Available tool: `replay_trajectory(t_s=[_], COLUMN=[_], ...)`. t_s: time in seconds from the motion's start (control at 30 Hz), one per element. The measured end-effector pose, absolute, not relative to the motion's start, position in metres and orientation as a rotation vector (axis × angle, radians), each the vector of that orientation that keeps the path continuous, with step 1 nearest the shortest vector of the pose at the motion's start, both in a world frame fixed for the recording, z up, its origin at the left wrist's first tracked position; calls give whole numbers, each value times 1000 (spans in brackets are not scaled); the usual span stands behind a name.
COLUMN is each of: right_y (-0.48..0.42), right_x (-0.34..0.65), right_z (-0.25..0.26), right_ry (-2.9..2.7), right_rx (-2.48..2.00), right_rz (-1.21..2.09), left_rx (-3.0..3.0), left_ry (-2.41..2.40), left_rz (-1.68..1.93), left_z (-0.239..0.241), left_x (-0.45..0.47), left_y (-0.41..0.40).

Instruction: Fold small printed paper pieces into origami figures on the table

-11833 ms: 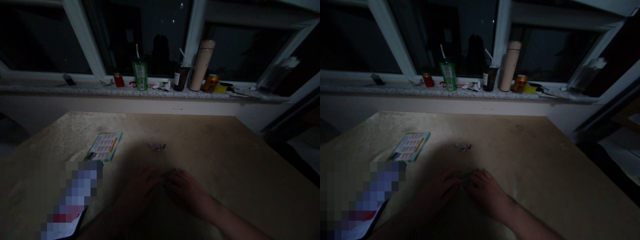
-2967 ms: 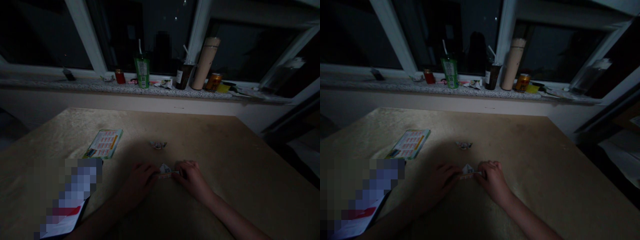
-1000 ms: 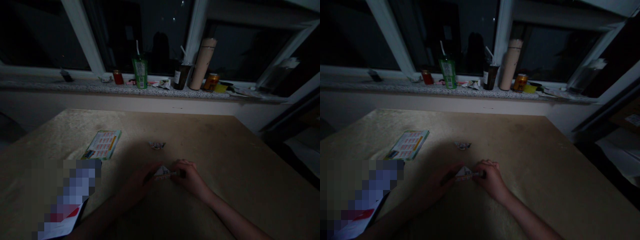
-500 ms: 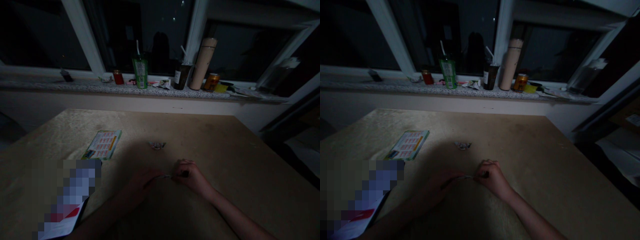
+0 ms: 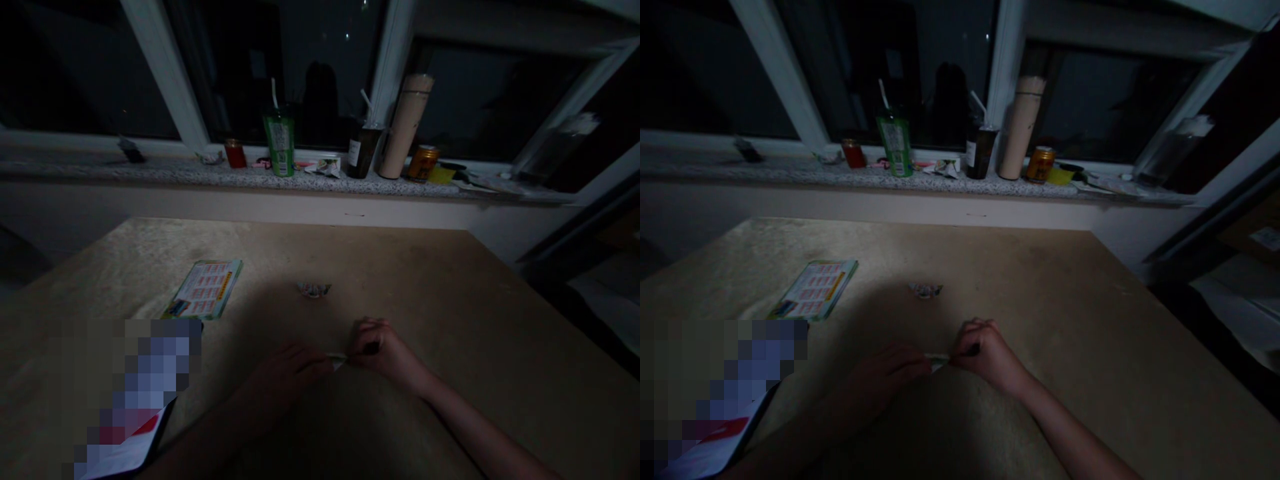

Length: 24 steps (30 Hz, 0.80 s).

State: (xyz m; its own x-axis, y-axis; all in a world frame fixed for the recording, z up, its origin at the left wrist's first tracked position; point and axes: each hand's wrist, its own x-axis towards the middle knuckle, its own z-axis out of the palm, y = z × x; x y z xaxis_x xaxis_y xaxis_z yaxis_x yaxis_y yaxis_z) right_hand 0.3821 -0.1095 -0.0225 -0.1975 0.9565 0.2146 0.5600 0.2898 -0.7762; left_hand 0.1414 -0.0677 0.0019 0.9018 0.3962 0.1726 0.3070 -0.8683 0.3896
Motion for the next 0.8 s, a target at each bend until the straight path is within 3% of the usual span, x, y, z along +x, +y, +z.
replay_trajectory(t_s=[0.37, 0.8], right_y=[-109, -108], right_x=[381, 386], right_z=[-25, -18], right_ry=[-1860, -1906], right_rx=[-1393, -1302], right_rz=[698, 783], left_rx=[2757, 2816], left_ry=[829, 639], left_rz=[293, 125], left_z=[-31, -19], left_x=[146, 152], left_y=[-104, -119])
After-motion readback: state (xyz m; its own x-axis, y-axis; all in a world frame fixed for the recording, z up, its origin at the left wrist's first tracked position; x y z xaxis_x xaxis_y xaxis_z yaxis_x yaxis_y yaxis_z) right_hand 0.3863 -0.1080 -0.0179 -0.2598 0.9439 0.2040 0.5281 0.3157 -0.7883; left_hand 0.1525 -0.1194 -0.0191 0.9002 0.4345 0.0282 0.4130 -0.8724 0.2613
